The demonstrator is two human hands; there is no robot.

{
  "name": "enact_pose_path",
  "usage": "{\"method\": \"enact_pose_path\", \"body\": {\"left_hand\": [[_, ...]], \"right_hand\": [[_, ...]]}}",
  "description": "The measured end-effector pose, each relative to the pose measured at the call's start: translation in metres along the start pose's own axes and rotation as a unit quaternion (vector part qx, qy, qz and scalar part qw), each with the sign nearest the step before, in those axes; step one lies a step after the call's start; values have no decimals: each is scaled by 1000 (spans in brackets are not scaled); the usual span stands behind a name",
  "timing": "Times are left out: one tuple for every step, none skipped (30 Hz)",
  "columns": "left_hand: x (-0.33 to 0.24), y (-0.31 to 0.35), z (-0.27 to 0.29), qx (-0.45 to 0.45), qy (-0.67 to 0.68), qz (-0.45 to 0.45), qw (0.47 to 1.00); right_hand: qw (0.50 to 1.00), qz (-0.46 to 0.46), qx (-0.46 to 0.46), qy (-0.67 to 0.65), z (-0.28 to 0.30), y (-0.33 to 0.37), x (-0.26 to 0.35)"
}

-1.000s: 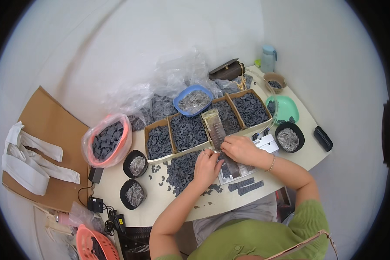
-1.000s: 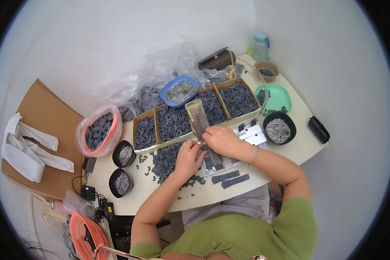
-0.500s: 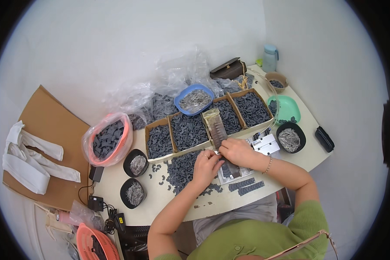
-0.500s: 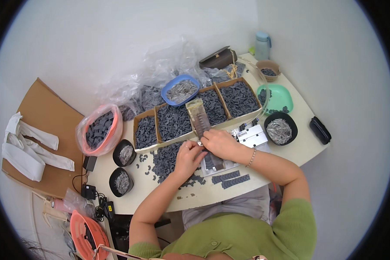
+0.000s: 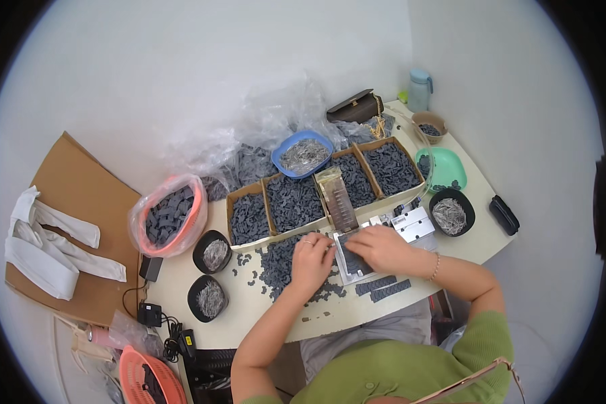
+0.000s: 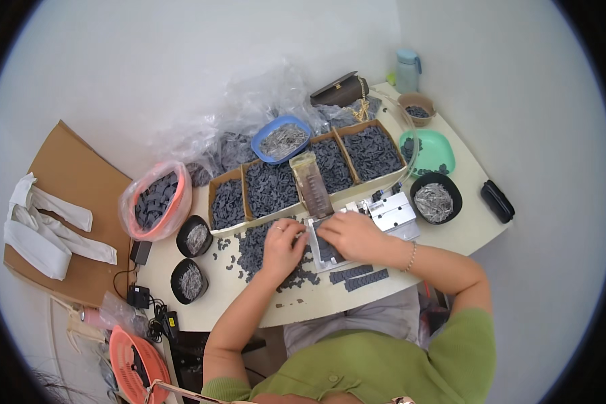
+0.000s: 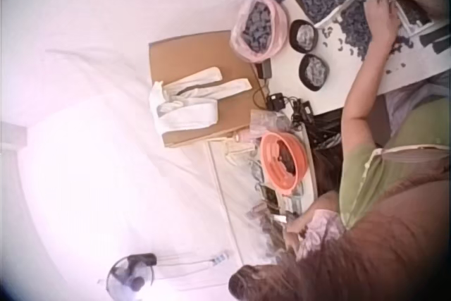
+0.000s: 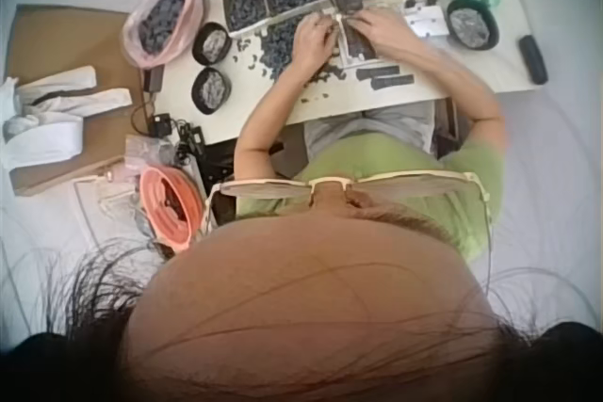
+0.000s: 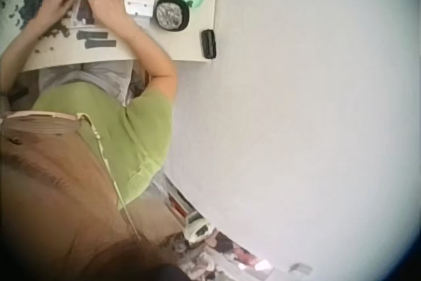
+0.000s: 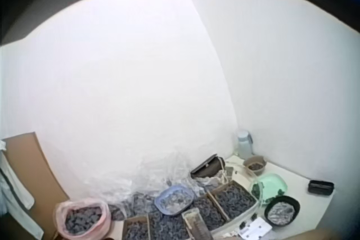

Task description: The person assembles small gray plastic components using a metal fixture. They retrieve pieces from various containers on the table, fit them together by hand on the fixture, and place completed units aside.

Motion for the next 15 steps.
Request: {"method": "enact_pose_path", "body": {"left_hand": [[2, 0, 8, -16, -3, 5, 1000], [1, 1, 19, -28, -16, 6, 999], [0, 2, 30, -37, -28, 6, 999], [-1, 4, 42, -47, -40, 6, 998], [-3, 6, 55, -59, -64, 10, 996], [-3, 11, 66, -69, -86, 14, 994], [2, 17, 77, -61, -104, 35, 992], [6, 24, 90, -78, -129, 48, 987], [11, 32, 104, -95, -155, 62, 981], [18, 40, 119, -109, -171, 89, 975], [23, 50, 138, -126, -190, 118, 967], [41, 63, 156, -134, -175, 143, 965], [50, 73, 170, -151, -180, 163, 958], [56, 80, 181, -151, -201, 185, 950], [60, 85, 192, -149, -232, 202, 940]], "right_hand": [[999, 23, -14, 20, 1, 4, 9], [998, 46, -30, 39, 1, 9, 20], [999, 28, -6, 44, -10, 13, 24], [999, 23, -5, 36, -14, 16, 23], [999, 17, -5, 28, -11, 16, 24], [1000, 9, -3, 21, -9, 18, 23], [1000, 5, -1, 17, -7, 20, 22], [1000, 1, 0, 13, -4, 22, 21], [1000, -1, 1, 7, -3, 22, 19], [1000, -3, -6, 20, -4, 23, 20], [999, 0, -13, 32, -4, 24, 22], [999, 0, -18, 45, -3, 26, 25], [997, 5, -8, 72, -6, 25, 30], [995, 9, 2, 100, -8, 21, 35], [991, 14, 10, 129, -9, 18, 37]]}}
Point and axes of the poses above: each hand's wrist, its own y-axis away from the middle knuckle, its own z-axis out of the back of the hand, x = y × z, the point moved 4 cm from there along -y, towards the middle knuckle, and after that the axes turned 9 degrees about y, right-handed, at the moved point
